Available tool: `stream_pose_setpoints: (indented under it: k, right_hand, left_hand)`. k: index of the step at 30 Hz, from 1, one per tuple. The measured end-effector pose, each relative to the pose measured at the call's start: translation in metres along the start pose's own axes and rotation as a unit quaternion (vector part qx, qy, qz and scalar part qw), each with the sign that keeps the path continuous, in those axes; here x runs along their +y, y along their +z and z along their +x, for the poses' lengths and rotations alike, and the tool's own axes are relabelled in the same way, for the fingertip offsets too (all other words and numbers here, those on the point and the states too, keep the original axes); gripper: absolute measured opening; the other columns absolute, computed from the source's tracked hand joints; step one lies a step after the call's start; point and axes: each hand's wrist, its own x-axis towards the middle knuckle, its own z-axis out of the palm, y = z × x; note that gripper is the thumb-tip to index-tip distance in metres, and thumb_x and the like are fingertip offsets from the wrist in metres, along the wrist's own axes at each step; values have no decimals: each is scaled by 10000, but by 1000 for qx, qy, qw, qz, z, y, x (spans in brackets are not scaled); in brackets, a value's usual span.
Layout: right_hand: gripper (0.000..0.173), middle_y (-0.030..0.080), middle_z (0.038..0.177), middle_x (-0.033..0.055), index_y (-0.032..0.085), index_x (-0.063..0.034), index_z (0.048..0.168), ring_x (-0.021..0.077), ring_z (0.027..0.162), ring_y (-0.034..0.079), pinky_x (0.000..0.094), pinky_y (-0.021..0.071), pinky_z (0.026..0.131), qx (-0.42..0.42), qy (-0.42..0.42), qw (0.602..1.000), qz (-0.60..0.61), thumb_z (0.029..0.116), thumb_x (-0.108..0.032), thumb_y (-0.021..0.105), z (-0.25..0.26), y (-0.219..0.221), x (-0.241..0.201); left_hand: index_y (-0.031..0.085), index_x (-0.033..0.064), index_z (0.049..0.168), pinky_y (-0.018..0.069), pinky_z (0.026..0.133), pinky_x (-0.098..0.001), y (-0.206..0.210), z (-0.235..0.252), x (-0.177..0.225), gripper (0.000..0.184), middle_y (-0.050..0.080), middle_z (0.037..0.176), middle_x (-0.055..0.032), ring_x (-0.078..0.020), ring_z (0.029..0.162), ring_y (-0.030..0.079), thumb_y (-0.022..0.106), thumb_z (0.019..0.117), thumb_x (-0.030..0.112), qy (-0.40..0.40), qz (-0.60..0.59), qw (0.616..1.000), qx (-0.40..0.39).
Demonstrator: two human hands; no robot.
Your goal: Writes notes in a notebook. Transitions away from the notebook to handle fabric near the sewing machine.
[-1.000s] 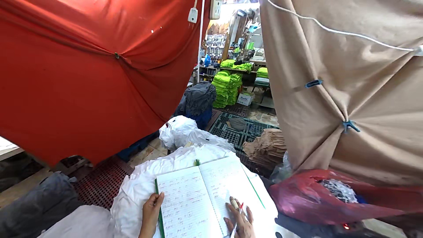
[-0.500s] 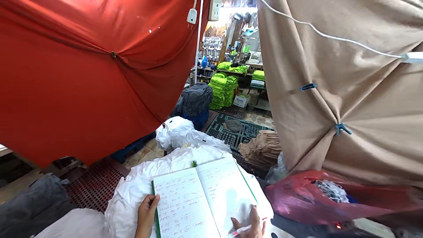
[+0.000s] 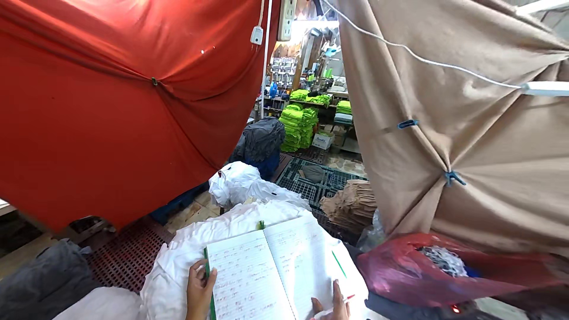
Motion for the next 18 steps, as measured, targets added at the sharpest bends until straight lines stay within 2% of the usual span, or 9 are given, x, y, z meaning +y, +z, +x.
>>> stream_pose_setpoints:
  k: [2, 3, 5, 6, 9, 12, 14, 16, 18]
  right_hand:
    - [745, 455, 1472, 386, 326, 195, 1490, 538, 1326, 504, 577, 376, 1156, -3, -13, 998, 60, 908, -96, 689, -1, 0, -5]
    - [707, 445, 1474, 394, 321, 210, 1481, 505, 1343, 506, 529, 392, 1161, -11, -25, 996, 91, 920, -62, 654, -1, -2, -12]
    - [640, 442, 1464, 407, 319, 241, 1457, 409, 1350, 534, 416, 417, 1158, -27, -62, 986, 150, 946, -16, 607, -3, -6, -26]
    - [613, 461, 1447, 407, 333, 252, 1440, 362, 1337, 557, 381, 431, 1144, -34, -86, 980, 174, 956, -16, 597, -4, -7, -32]
    - [575, 522, 1412, 368, 377, 244, 1419, 239, 1286, 607, 328, 463, 1108, -109, -147, 949, 257, 1017, -119, 568, -8, -15, -52]
    - [601, 577, 1410, 274, 385, 163, 1466, 192, 1228, 653, 365, 523, 1071, -189, -164, 907, 337, 1084, -286, 500, -10, -21, -67]
    - [550, 610, 1389, 245, 458, 133, 1440, 246, 1250, 646, 419, 516, 1090, -167, -155, 926, 301, 1077, -278, 507, -10, -17, -61]
    - [505, 618, 1380, 247, 531, 117, 1399, 372, 1293, 599, 564, 432, 1131, -124, -131, 963, 200, 1008, -194, 603, -6, -14, -47]
    - [600, 582, 1428, 251, 526, 98, 1424, 448, 1336, 542, 688, 299, 1156, -101, -119, 983, 101, 951, -242, 668, -1, -8, -26]
  left_hand:
    - [339, -54, 1479, 597, 761, -248, 1, -1, 2, 675, 722, 1064, -127, -99, 863, 713, 674, 896, 13, 6, 18, 1000, -7]
    - [356, -57, 1481, 589, 782, -252, -1, -2, 1, 665, 709, 1103, -140, -105, 894, 705, 673, 903, 29, 11, 36, 999, -15]
    - [554, -63, 1354, 568, 850, -263, -7, -2, -8, 436, 685, 1208, -155, -115, 973, 676, 636, 944, 60, 34, 74, 996, -40]
    - [667, -30, 1219, 558, 807, -237, -9, -1, -13, 288, 710, 1164, -121, -85, 918, 670, 619, 951, 62, 47, 91, 994, -43]
    - [735, 18, 1088, 546, 777, -195, -11, 0, -16, 209, 733, 1095, -64, -42, 874, 663, 566, 969, 49, 61, 99, 992, -55]
    - [738, 25, 1084, 541, 802, -206, -11, 1, -16, 244, 738, 1082, -55, -57, 901, 664, 522, 971, 45, 64, 78, 993, -54]
    - [726, 4, 1091, 543, 880, -256, -13, 1, -16, 271, 735, 1103, -73, -94, 979, 672, 488, 967, 44, 67, 56, 994, -62]
    - [694, -38, 1117, 548, 942, -292, -15, -1, -14, 301, 716, 1104, -88, -107, 1029, 673, 456, 994, 101, 46, 26, 997, -63]
    - [670, -50, 1134, 573, 908, -293, -14, -3, -11, 386, 723, 1056, -77, -94, 985, 692, 421, 1044, 231, 15, -5, 999, -45]
